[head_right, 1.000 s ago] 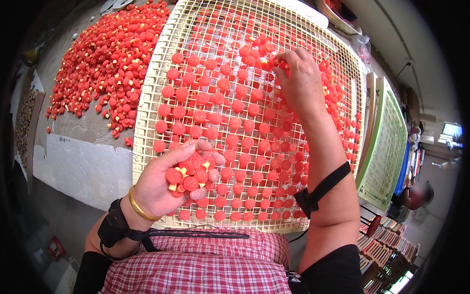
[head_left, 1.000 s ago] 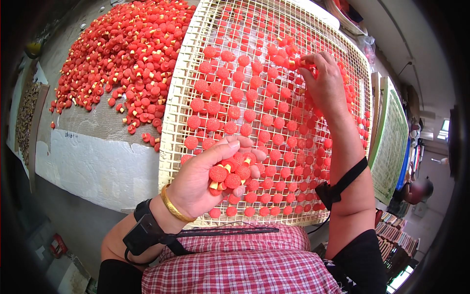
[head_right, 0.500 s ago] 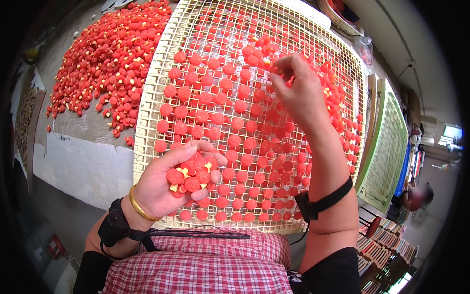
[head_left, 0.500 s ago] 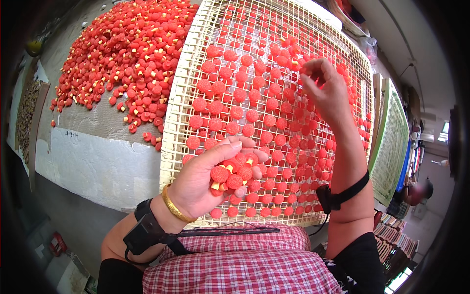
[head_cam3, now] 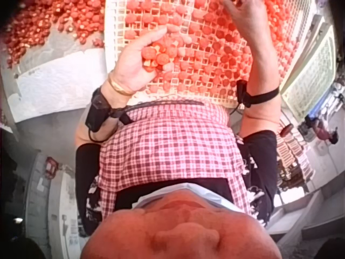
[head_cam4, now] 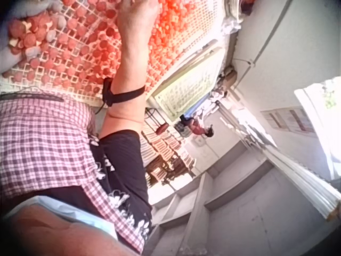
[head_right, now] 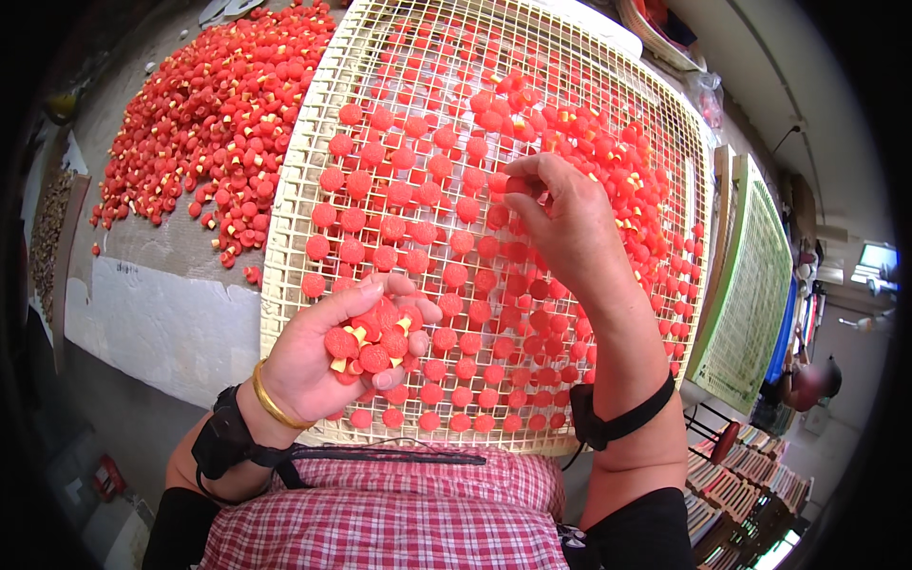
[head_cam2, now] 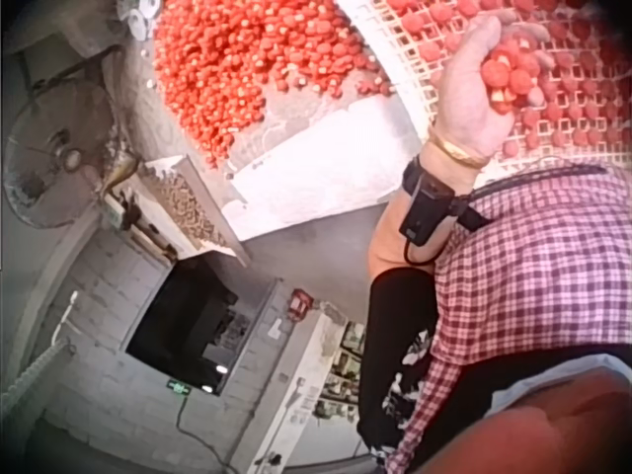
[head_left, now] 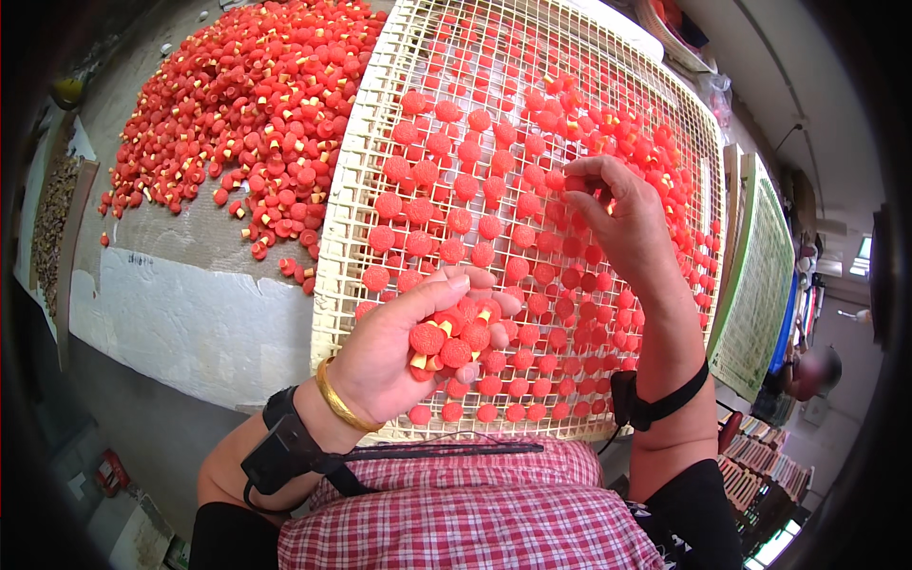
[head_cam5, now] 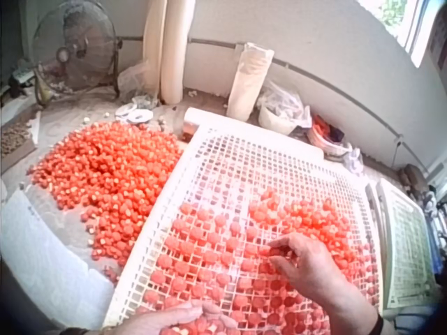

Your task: Sorting and placing red and yellow plastic components onto a grid tray.

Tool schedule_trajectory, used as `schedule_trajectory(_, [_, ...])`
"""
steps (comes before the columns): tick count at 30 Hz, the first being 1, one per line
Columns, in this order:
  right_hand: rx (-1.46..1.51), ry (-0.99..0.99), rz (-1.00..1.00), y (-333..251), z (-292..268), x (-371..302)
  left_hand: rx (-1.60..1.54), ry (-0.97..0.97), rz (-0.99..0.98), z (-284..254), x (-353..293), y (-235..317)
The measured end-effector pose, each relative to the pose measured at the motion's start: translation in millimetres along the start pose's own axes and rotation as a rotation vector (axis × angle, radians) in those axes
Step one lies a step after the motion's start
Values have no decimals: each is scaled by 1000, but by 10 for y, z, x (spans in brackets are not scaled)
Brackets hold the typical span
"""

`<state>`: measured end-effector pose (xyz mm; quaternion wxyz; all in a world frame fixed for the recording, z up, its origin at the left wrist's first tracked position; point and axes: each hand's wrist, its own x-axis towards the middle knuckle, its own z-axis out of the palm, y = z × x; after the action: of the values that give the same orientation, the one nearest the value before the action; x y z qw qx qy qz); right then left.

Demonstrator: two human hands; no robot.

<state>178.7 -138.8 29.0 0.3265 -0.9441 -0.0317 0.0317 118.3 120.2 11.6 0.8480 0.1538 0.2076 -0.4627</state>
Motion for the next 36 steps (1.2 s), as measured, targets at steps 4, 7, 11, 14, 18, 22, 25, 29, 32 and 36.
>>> schedule_trajectory(4, [74, 92, -3, 114, 28, 27, -15, -6, -10, -21, 8, -17])
schedule_trajectory(7, [95, 117, 48, 113, 28, 43, 18, -59, -14, -61, 16, -8])
schedule_trajectory(11, [5, 166, 36, 129, -39, 59, -4, -23, -8, -7, 3, -10])
schedule_trajectory(14, [143, 200, 55, 163, -42, 63, -13, -20, -7, -21, 6, -14])
schedule_trajectory(18, [250, 185, 146, 175, -37, 83, -17, -20, 2, -17, 7, -13])
schedule_trajectory(22, [-2, 187, -52, 137, 4, 170, -16, -11, 8, -8, 15, -19])
schedule_trajectory(25, [-76, 206, -145, 264, 92, 264, -17, -10, 11, -1, 14, -18])
schedule_trajectory(29, [-124, 215, -178, 297, 175, 282, -36, -13, 11, -23, 7, -20])
schedule_trajectory(32, [-164, 236, -197, 311, 200, 290, -34, -8, 6, -11, 11, -18])
schedule_trajectory(36, [-172, 271, -220, 296, 231, 295, -32, -3, 3, -23, 15, -15])
